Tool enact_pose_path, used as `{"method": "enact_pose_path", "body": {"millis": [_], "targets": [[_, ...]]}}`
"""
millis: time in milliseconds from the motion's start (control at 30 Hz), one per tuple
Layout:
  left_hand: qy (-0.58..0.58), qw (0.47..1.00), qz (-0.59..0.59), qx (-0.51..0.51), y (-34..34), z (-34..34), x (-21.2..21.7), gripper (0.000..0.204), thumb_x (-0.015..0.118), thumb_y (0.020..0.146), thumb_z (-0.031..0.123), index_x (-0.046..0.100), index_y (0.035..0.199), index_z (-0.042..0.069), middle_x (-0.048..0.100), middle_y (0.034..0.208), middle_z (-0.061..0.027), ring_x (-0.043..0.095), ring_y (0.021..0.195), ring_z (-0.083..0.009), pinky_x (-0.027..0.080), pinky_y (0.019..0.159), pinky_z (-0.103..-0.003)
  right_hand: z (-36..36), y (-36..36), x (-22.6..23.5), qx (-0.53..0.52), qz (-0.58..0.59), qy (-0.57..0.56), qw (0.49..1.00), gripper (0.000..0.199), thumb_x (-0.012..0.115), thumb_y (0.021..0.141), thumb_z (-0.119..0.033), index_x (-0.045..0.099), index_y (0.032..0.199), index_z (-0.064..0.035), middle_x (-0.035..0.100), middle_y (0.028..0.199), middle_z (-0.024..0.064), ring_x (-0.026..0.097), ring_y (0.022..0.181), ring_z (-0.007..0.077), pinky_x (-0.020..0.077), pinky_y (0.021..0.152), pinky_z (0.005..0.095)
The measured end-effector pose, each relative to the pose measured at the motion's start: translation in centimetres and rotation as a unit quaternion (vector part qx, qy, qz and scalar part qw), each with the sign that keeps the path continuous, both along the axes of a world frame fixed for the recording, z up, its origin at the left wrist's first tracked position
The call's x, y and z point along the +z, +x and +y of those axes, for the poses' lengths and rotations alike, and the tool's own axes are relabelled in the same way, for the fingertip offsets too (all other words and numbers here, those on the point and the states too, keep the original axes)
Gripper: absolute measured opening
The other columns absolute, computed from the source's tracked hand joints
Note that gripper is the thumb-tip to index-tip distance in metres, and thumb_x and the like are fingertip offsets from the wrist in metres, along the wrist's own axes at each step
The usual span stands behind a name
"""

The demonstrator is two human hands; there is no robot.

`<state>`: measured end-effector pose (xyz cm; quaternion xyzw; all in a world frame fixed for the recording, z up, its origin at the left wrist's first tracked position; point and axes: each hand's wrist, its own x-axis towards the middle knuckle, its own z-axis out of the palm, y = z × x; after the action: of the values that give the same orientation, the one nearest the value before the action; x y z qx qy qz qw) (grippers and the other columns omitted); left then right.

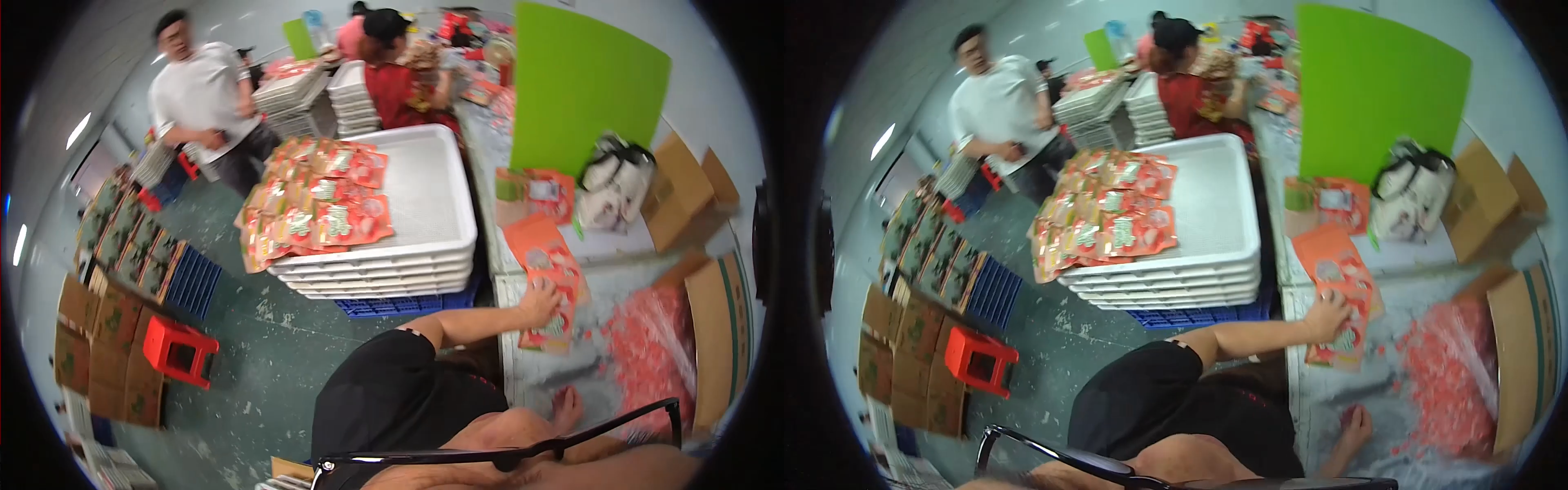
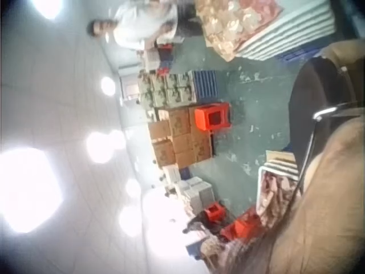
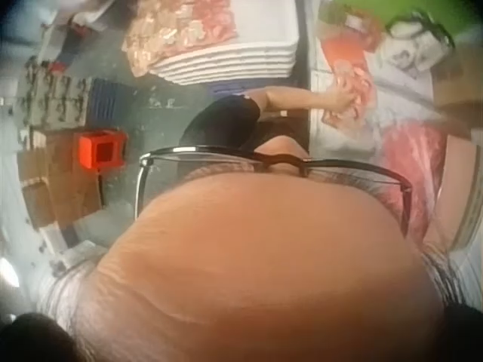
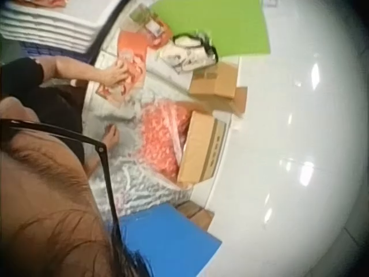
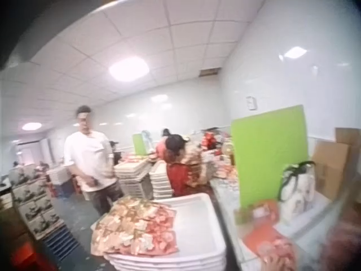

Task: Filling plastic bags with small pink candies and placing the filled bags onto a tray.

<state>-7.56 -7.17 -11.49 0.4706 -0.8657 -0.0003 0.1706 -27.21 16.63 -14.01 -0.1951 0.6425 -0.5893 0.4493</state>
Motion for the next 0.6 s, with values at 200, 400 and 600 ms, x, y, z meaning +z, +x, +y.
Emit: {"method": "enact_pose_path", "body": {"millis": [200, 400, 600], "targets": [[0.008, 0.996, 0.025, -0.082, 0.5, 0.0, 1.9, 0.068, 0.075, 0.069, 0.049, 0.058, 0.121, 0.009, 0.042, 0.135, -0.0217, 0.032, 0.135, -0.0433, 0.028, 0.102, -0.067, -1.8, 2.5, 1.7, 0.036, 0.034, -0.060, 0.997, 0.021, 0.062, 0.097, -0.017, 0.069, 0.106, 0.0002, 0.070, 0.090, 0.0060, 0.064, 0.075, 0.0118, 0.0528, 0.068, 0.0248], [0.018, 0.995, 0.030, -0.092, -1.0, 0.3, 0.7, 0.081, 0.075, 0.068, 0.058, 0.055, 0.127, 0.006, 0.038, 0.140, -0.0245, 0.029, 0.136, -0.0454, 0.022, 0.103, -0.070, -1.9, 3.6, 2.9, 0.032, 0.016, -0.038, 0.999, 0.020, 0.058, 0.099, -0.015, 0.067, 0.110, -0.0009, 0.071, 0.095, 0.0083, 0.067, 0.080, 0.0127, 0.0561, 0.073, 0.0268], [-0.026, 0.961, 0.096, -0.259, 1.7, 2.7, 0.3, 0.084, 0.078, 0.063, 0.060, 0.056, 0.120, 0.002, 0.044, 0.131, -0.0265, 0.038, 0.128, -0.0476, 0.021, 0.103, -0.072, -2.1, 4.5, 2.8, 0.064, 0.004, -0.052, 0.997, 0.019, 0.059, 0.098, -0.014, 0.067, 0.108, 0.0002, 0.070, 0.093, 0.0078, 0.066, 0.079, 0.0123, 0.0555, 0.072, 0.0258]]}}
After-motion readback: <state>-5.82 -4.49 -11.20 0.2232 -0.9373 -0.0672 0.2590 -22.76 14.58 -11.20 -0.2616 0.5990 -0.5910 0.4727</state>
